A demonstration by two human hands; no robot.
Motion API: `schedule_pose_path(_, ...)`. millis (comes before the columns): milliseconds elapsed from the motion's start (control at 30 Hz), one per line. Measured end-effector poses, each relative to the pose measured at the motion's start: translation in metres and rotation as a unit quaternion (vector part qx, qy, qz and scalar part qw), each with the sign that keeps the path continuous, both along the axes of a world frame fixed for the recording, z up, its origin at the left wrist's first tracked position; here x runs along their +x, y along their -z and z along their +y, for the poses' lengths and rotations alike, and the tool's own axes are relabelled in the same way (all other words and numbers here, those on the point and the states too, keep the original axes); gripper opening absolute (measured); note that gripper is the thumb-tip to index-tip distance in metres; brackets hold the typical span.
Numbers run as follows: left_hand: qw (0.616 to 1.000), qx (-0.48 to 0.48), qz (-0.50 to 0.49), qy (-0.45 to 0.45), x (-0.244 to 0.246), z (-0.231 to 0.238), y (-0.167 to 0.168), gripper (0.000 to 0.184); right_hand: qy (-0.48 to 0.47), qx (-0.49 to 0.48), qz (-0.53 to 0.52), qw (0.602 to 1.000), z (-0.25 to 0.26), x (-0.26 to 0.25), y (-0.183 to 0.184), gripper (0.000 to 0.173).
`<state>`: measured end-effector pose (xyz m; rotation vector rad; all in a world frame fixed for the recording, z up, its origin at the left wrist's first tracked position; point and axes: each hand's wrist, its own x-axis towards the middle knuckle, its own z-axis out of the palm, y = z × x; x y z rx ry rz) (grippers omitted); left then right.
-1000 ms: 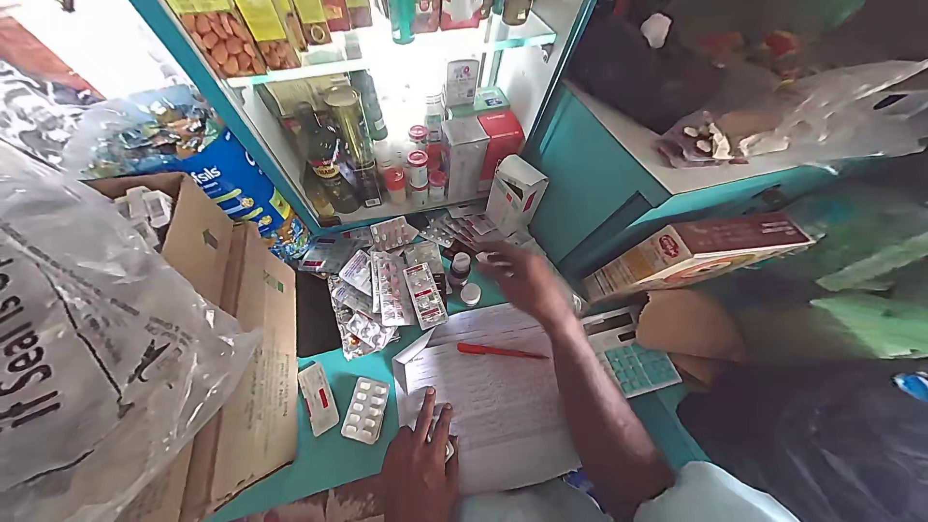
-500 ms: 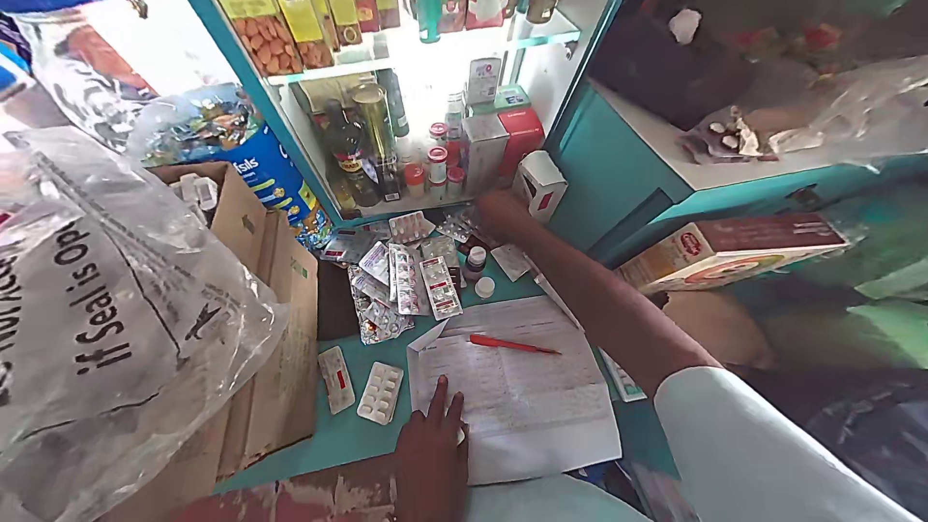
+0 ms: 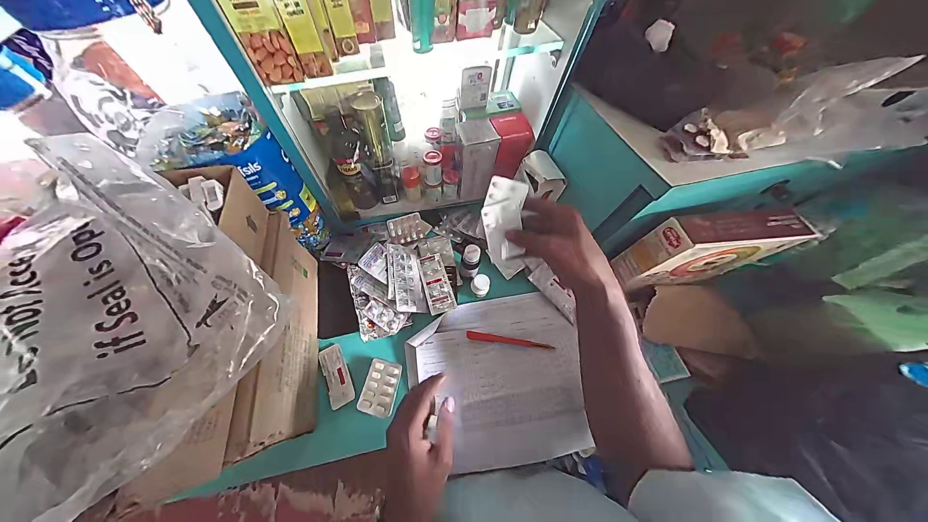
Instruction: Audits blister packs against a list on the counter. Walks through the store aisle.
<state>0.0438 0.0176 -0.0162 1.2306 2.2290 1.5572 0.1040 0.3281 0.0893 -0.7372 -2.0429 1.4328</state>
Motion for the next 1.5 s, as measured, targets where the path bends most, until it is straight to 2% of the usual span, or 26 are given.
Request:
schedule_pose_path(33, 0.994, 0.06, -0.087, 0.007, -0.005, 0.004, -0.009, 0.033, -0.037, -0.065, 0.041, 0.996, -0.016, 0.012, 0.003, 0.04)
schedule_pose_path(100, 0.96, 0.141, -0.241, 0.033, -0.014, 0.015, -0.025, 0.037, -0.101, -0.128, 0.059, 0.985, -0.052, 0.028, 0.013, 0.035)
schedule_pose_path(200, 0.919, 0.186, -0.341, 0.066, -0.025, 0.027, -0.035, 0.045, -0.178, -0.13, 0.024, 0.975, -0.107, 0.035, 0.032, 0.039)
schedule_pose_path(267, 0.914, 0.169, -0.361, 0.071, -0.026, 0.027, -0.038, 0.053, -0.155, -0.115, -0.003, 0.981, -0.14, 0.036, 0.043, 0.045)
schedule_pose_path(300, 0.908, 0.156, -0.382, 0.069, -0.022, 0.025, -0.037, 0.051, -0.132, -0.103, -0.009, 0.986, -0.154, 0.038, 0.047, 0.046)
schedule_pose_path(400, 0.853, 0.149, -0.5, 0.017, -0.005, 0.008, -0.025, 0.028, -0.106, -0.037, -0.059, 0.992, -0.184, 0.045, 0.062, 0.041)
schedule_pose_path(467, 0.81, 0.164, -0.562, -0.018, 0.0, -0.007, -0.016, 0.025, -0.155, 0.007, -0.109, 0.982, -0.18, 0.052, 0.066, 0.043)
schedule_pose_path(500, 0.799, 0.173, -0.575, -0.023, 0.002, -0.015, -0.012, 0.024, -0.15, 0.035, -0.116, 0.981, -0.171, 0.057, 0.07, 0.039)
schedule_pose_path(567, 0.817, 0.161, -0.554, 0.007, 0.003, -0.029, -0.006, 0.023, -0.045, 0.15, -0.157, 0.975, -0.142, 0.067, 0.084, 0.028)
schedule_pose_path(667, 0.886, 0.06, -0.437, 0.14, -0.003, -0.037, -0.001, 0.023, 0.048, 0.243, -0.28, 0.927, -0.095, 0.078, 0.113, 0.029)
schedule_pose_path(767, 0.915, -0.014, -0.329, 0.232, -0.003, -0.021, 0.0, 0.023, 0.079, 0.265, -0.218, 0.936, -0.079, 0.088, 0.124, 0.015)
schedule_pose_path(833, 0.907, -0.007, -0.326, 0.265, -0.001, -0.011, 0.009, 0.034, 0.138, 0.203, -0.116, 0.962, -0.084, 0.096, 0.111, 0.022)
schedule_pose_path(900, 0.899, -0.01, -0.342, 0.273, 0.002, -0.004, 0.017, 0.04, 0.169, 0.068, 0.087, 0.979, -0.087, 0.099, 0.111, 0.014)
schedule_pose_path(933, 0.898, -0.027, -0.348, 0.268, 0.003, -0.002, 0.02, 0.043, 0.157, -0.019, 0.185, 0.97, -0.089, 0.097, 0.115, 0.014)
schedule_pose_path(1000, 0.901, -0.052, -0.34, 0.262, 0.005, -0.002, 0.026, 0.043, 0.101, -0.123, 0.236, 0.959, -0.093, 0.094, 0.127, 0.01)
schedule_pose_path(1067, 0.907, -0.056, -0.321, 0.266, 0.006, -0.002, 0.031, 0.041, 0.045, -0.13, 0.183, 0.973, -0.096, 0.091, 0.141, 0.02)
schedule_pose_path(1167, 0.913, -0.066, -0.303, 0.265, 0.01, -0.003, 0.031, 0.036, 0.062, -0.067, 0.049, 0.995, -0.102, 0.08, 0.142, 0.012)
schedule_pose_path(1233, 0.913, -0.08, -0.3, 0.266, 0.011, -0.003, 0.03, 0.036, 0.071, -0.012, -0.015, 0.997, -0.103, 0.077, 0.147, 0.016)
schedule_pose_path(1367, 0.914, -0.091, -0.292, 0.267, 0.012, -0.002, 0.03, 0.034, 0.089, 0.073, -0.026, 0.993, -0.104, 0.074, 0.155, 0.012)
schedule_pose_path(1500, 0.914, -0.093, -0.291, 0.266, 0.011, -0.002, 0.029, 0.034, 0.083, 0.09, -0.029, 0.992, -0.104, 0.073, 0.156, 0.01)
